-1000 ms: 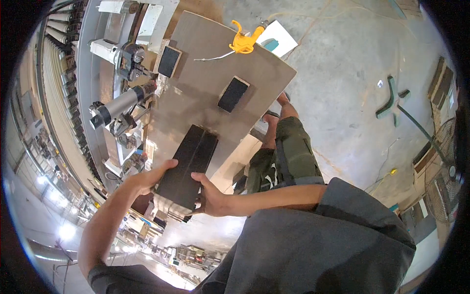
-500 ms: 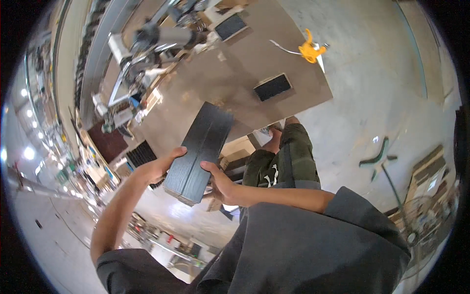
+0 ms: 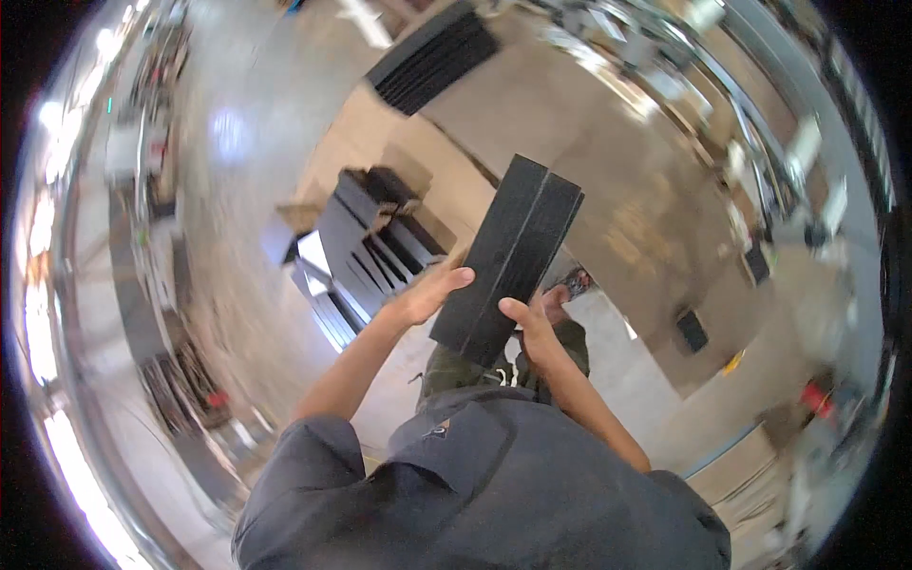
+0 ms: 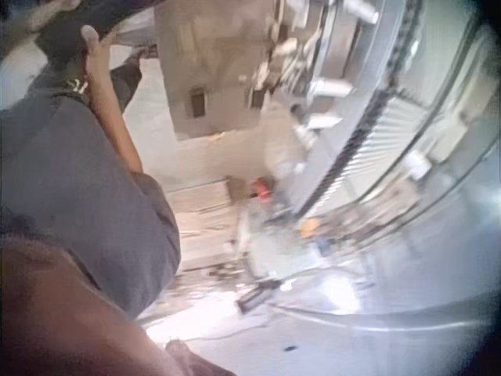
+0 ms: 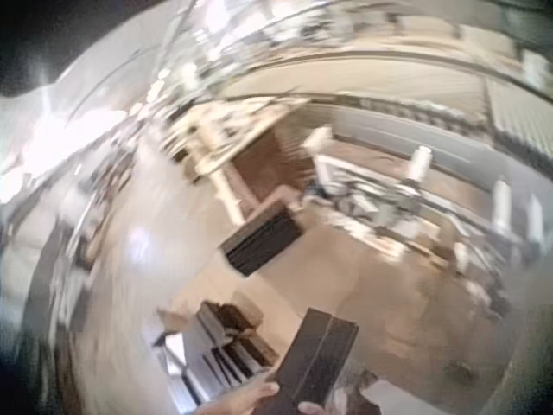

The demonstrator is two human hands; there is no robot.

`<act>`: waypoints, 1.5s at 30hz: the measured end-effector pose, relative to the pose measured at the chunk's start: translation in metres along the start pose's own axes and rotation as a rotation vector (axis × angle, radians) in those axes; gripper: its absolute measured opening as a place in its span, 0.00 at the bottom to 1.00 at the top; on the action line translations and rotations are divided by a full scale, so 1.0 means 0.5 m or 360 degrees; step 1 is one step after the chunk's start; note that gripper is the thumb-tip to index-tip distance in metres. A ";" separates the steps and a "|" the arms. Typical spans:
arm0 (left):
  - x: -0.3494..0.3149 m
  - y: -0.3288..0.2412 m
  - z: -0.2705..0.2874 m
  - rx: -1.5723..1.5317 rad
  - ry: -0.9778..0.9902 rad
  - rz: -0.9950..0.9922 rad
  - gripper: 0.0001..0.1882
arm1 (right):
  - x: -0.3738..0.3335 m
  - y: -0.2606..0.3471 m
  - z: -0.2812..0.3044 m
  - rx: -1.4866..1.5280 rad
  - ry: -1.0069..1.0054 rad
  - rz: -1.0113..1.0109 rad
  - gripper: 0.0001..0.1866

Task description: The person arranges black wooden slats on a workbench by hand, then picks up a stack of the slats and carries them across the workshop floor.

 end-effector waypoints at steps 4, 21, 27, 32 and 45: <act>-0.090 0.162 0.137 -0.0379 -0.0264 -0.0241 0.49 | 0.091 -0.077 -0.085 -0.0470 0.0085 -0.0320 0.55; -0.258 0.509 0.561 -0.1053 -0.0791 -0.0665 0.45 | 0.424 -0.460 -0.343 -0.0952 0.0296 -0.1202 0.53; -0.089 0.720 0.646 -0.1223 -0.0954 -0.0718 0.43 | 0.580 -0.553 -0.294 -0.1210 0.0556 -0.1124 0.57; 0.078 0.859 0.736 -0.1252 -0.1048 -0.0546 0.44 | 0.779 -0.688 -0.151 -0.1428 0.0682 -0.1139 0.62; 0.588 1.118 1.010 -0.1655 -0.1398 -0.0729 0.48 | 1.272 -0.934 0.139 -0.1698 0.0895 -0.1269 0.63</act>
Point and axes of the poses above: each hand's wrist, its own x-axis towards the middle knuckle, its own z-axis out of the back of the hand, y = z × x, the point moved 2 cm from there along x, towards the middle knuckle, and after that the axes turned 6 degrees about -x, right-handed, at the moved point
